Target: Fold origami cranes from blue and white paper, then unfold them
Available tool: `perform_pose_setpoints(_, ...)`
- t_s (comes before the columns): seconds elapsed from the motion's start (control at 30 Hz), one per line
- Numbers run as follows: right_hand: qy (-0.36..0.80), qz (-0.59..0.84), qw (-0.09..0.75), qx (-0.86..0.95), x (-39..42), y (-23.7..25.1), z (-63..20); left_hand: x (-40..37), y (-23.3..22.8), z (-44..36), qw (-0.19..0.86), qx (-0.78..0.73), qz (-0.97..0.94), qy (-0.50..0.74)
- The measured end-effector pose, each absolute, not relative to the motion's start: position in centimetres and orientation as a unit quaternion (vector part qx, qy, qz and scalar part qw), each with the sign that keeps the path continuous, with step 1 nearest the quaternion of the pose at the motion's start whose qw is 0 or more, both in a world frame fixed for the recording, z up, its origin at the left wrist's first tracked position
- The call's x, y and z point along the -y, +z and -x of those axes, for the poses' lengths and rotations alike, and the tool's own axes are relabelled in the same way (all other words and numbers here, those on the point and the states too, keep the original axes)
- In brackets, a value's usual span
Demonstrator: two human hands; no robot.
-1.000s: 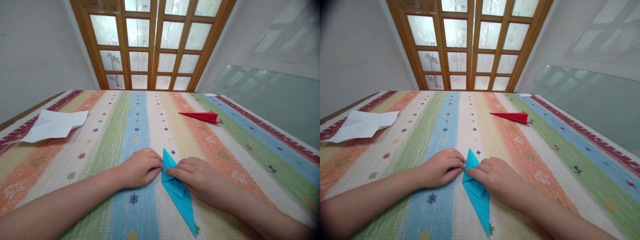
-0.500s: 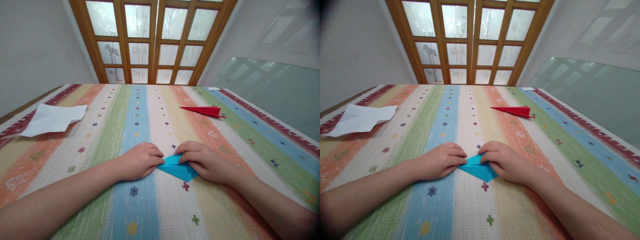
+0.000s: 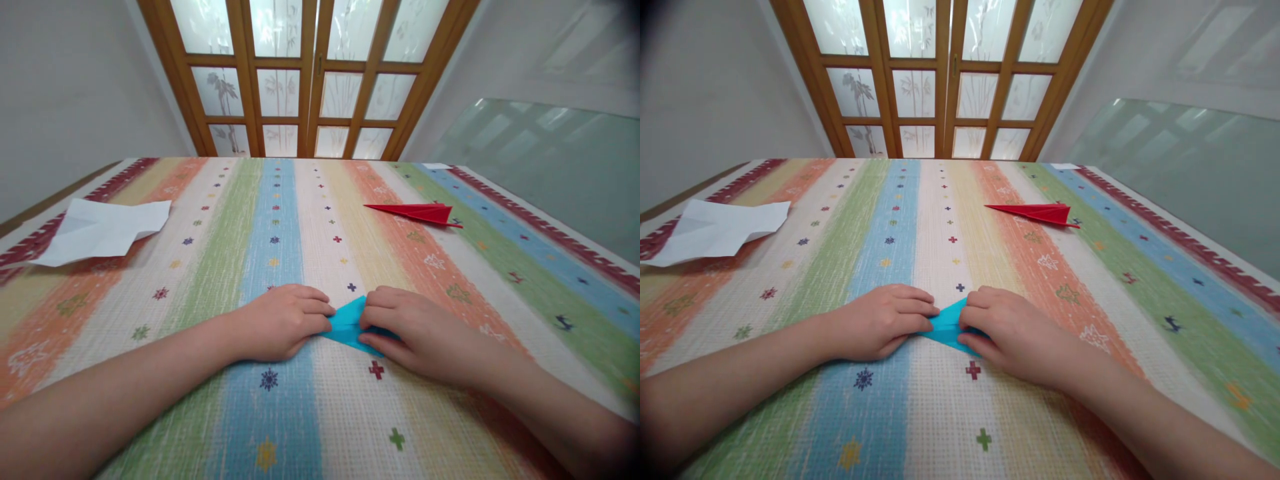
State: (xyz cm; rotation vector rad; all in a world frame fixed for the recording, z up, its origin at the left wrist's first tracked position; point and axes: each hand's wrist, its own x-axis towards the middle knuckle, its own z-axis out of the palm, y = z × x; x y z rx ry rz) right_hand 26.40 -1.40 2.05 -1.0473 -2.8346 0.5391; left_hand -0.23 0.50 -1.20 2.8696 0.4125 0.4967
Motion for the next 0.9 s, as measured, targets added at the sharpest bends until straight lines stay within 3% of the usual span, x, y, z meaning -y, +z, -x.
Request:
perform_pose_setpoints(0.37,0.191,0.339,0.097,0.916,-0.2,1.0,-27.4,0.3,-1.1,-0.5,0.175,-0.174,-0.954,0.169)
perform_pose_setpoints(0.9,0.215,0.353,0.101,0.905,-0.9,-0.5,-27.6,-0.6,-1.3,0.1,0.195,-0.146,-0.961,0.134)
